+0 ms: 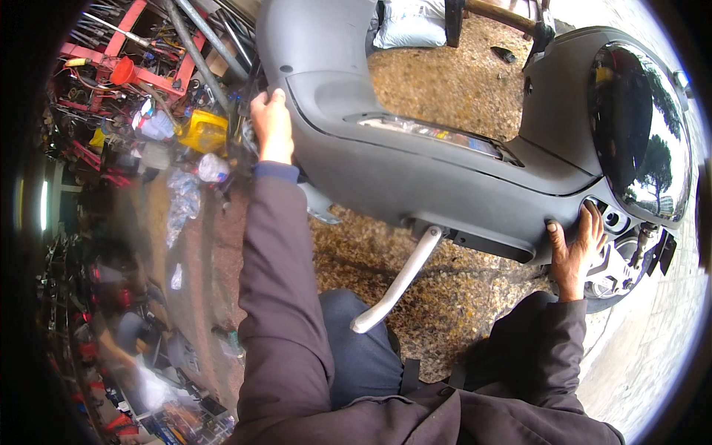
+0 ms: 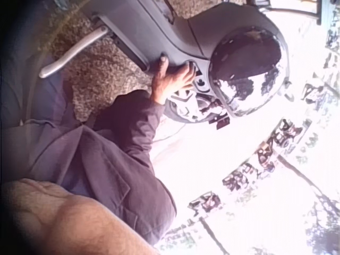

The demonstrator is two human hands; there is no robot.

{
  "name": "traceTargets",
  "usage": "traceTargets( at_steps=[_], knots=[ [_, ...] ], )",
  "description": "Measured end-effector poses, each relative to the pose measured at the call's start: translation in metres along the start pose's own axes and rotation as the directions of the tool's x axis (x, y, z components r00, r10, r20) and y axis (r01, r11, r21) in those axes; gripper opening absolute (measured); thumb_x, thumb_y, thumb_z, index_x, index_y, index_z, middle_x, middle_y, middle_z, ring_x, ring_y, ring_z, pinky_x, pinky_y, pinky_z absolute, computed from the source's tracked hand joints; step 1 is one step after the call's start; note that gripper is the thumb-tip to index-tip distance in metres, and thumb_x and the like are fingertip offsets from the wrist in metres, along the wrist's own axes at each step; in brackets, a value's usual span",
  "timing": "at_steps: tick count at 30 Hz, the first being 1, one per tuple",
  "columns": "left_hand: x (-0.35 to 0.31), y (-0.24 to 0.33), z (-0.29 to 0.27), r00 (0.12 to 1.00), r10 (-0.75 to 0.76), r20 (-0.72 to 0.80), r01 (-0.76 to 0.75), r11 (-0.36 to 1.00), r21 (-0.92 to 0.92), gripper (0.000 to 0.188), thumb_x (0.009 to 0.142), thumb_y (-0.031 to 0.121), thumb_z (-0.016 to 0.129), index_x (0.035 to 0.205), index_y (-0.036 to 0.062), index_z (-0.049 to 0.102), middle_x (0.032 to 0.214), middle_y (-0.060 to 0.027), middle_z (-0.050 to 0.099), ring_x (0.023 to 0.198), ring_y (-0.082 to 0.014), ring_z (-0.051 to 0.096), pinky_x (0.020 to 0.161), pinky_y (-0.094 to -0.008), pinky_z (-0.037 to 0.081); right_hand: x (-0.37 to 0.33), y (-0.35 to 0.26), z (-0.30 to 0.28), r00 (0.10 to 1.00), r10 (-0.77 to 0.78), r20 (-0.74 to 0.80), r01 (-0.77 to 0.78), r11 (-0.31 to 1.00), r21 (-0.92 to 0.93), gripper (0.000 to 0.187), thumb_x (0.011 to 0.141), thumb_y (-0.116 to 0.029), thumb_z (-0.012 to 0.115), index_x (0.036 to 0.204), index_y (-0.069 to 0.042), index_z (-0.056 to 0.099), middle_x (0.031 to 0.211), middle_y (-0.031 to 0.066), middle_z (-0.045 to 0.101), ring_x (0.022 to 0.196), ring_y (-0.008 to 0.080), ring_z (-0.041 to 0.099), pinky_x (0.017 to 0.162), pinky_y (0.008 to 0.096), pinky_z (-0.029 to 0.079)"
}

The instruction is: The person uses a cordless drill to remove screws from a scooter's body panel, then detaches the panel and places it aside. They then reattach the panel, aligning it with the frame and securing it with screws.

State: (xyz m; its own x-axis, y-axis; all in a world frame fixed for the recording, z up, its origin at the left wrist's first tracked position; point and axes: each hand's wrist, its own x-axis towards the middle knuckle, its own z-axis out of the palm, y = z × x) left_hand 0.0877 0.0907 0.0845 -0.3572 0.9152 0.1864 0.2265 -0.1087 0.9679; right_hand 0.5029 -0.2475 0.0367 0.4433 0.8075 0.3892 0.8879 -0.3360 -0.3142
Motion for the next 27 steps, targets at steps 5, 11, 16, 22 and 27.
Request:
traceTargets(
  at_steps=[5, 11, 16, 22, 27],
  knots=[
    [0.017, -0.001, -0.019, 0.890, -0.294, 0.348, 0.400, 0.870, -0.289, 0.031, 0.098, 0.019, 0.056, 0.121, -0.0022, 0.056, 0.117, -0.0130, 0.060, 0.102, -0.0254, 0.058, 0.095, -0.0400, 0.045, 0.000, 0.000, 0.000, 1.000, -0.009, 0.000, 0.009, 1.000, -0.018, 0.074, 0.082, -0.056, 0.069, 0.130, -0.003, 0.052, 0.138, 0.0125, 0.050, 0.133, 0.0326, 0.041, 0.111, 0.0569, 0.020],
    [0.014, -0.006, -0.018, 0.888, -0.286, 0.360, 0.398, 0.871, -0.288, 0.027, 0.101, 0.023, 0.052, 0.120, 0.0045, 0.056, 0.113, -0.0096, 0.063, 0.100, -0.0242, 0.061, 0.085, -0.0418, 0.050, -0.001, 0.001, 0.000, 1.000, -0.026, 0.013, 0.027, 0.999, -0.047, 0.074, 0.085, -0.055, 0.066, 0.132, -0.001, 0.049, 0.140, 0.0147, 0.048, 0.133, 0.0338, 0.041, 0.111, 0.0524, 0.021],
    [0.015, -0.007, -0.014, 0.891, -0.346, 0.294, 0.423, 0.868, -0.261, 0.029, 0.102, 0.024, 0.051, 0.124, 0.0057, 0.054, 0.118, -0.0094, 0.062, 0.103, -0.0251, 0.061, 0.089, -0.0431, 0.051, -0.001, 0.005, 0.003, 0.999, -0.049, 0.001, 0.049, 0.999, -0.016, 0.074, 0.084, -0.057, 0.066, 0.133, -0.004, 0.049, 0.141, 0.0128, 0.047, 0.134, 0.0333, 0.040, 0.111, 0.0598, 0.019],
    [0.011, -0.002, -0.010, 0.896, -0.377, 0.234, 0.426, 0.879, -0.216, 0.034, 0.101, 0.024, 0.050, 0.129, 0.0042, 0.052, 0.126, -0.0109, 0.058, 0.115, -0.0273, 0.055, 0.101, -0.0470, 0.042, -0.002, 0.011, 0.004, 0.999, -0.049, 0.023, 0.050, 0.997, -0.053, 0.074, 0.085, -0.057, 0.065, 0.134, -0.003, 0.048, 0.142, 0.0139, 0.047, 0.134, 0.0343, 0.040, 0.110, 0.0607, 0.019],
    [0.012, -0.007, -0.010, 0.895, -0.378, 0.237, 0.427, 0.880, -0.208, 0.037, 0.100, 0.024, 0.052, 0.130, 0.0034, 0.051, 0.126, -0.0121, 0.058, 0.113, -0.0273, 0.056, 0.098, -0.0467, 0.044, -0.002, 0.013, 0.004, 0.998, -0.055, 0.027, 0.056, 0.997, -0.046, 0.074, 0.086, -0.056, 0.065, 0.134, -0.002, 0.047, 0.141, 0.0155, 0.046, 0.134, 0.0357, 0.039, 0.110, 0.0587, 0.021]
  ],
)
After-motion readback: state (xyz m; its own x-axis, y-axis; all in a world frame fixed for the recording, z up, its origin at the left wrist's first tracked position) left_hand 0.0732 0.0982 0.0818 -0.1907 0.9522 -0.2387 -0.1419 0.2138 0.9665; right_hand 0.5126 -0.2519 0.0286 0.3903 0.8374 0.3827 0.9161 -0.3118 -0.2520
